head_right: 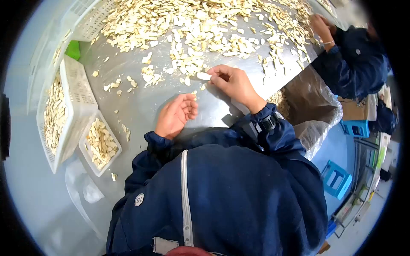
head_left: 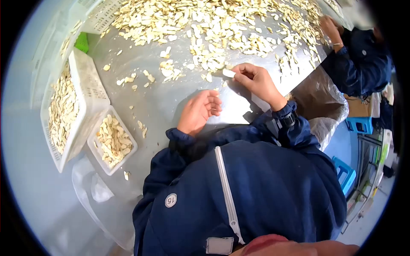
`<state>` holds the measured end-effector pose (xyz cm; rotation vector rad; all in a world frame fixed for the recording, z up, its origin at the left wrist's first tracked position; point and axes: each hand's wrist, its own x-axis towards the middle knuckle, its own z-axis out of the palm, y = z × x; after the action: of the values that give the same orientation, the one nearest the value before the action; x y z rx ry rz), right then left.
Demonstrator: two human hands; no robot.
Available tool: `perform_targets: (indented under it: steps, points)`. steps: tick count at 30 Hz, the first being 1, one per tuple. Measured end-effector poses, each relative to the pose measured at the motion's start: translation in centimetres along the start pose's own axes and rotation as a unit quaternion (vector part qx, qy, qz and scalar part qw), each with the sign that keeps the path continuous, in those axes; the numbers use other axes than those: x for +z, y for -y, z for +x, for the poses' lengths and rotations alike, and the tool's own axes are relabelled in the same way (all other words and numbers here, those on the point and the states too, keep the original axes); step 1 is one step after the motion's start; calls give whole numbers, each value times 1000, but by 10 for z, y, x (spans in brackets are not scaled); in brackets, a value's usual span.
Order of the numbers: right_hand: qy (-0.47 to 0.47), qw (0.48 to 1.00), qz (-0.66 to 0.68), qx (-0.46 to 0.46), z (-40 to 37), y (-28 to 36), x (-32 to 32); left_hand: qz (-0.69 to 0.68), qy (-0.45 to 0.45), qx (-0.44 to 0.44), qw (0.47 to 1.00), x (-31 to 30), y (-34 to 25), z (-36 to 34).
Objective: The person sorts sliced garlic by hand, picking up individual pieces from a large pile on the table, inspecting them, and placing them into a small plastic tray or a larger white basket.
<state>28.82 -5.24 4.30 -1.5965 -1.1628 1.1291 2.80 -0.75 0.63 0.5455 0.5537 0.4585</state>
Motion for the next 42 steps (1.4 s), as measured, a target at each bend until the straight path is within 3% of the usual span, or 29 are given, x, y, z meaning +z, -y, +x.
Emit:
perform_targets:
  steps: [1,5,12,16,19,22,24,26,28,32,37,40,42]
  points:
    - [5,999,-45,-16,-3,6,5,-7,8,-12,1000,1,-2,1]
    - [47,954,-176,-240,-5,13,23,-15,28,-11,999,3,-1,1]
    - [-37,979,-161,-115,-6,5,23,8,9,40,999,5,7,-2]
    - [-32,954,-231,-187,-4,-7,15,12,-2,42,999,8,7,-3]
    - [-51,959,-230,-157,1,-10,10,28,-45,35,998,16,2,-3]
    - [-42,944,-268,-190,6,-12,14,66,-65,48,995,21,7,1]
    - [-29,922,-266,-280,5,-17,27,111,-73,55,990,0,14,-3]
    - [-5,889,-307,-339,7,-16,34,73,-79,70,992,13,9,-5]
    - [-13,863,-381,-332,5,-10,35,44,-65,78,994,16,7,-4]
    - [-149,843,-438,-274,13,-28,1,80,-11,116,990,4,18,10]
    - [-193,814,-516,-184,-17,-29,-55,-6,13,58,998,14,13,18]
    - [-249,804,-519,-153,-30,-54,-99,-67,33,20,997,8,9,20]
    - [-314,767,-544,-131,-42,-70,-129,-88,40,8,995,6,8,19]
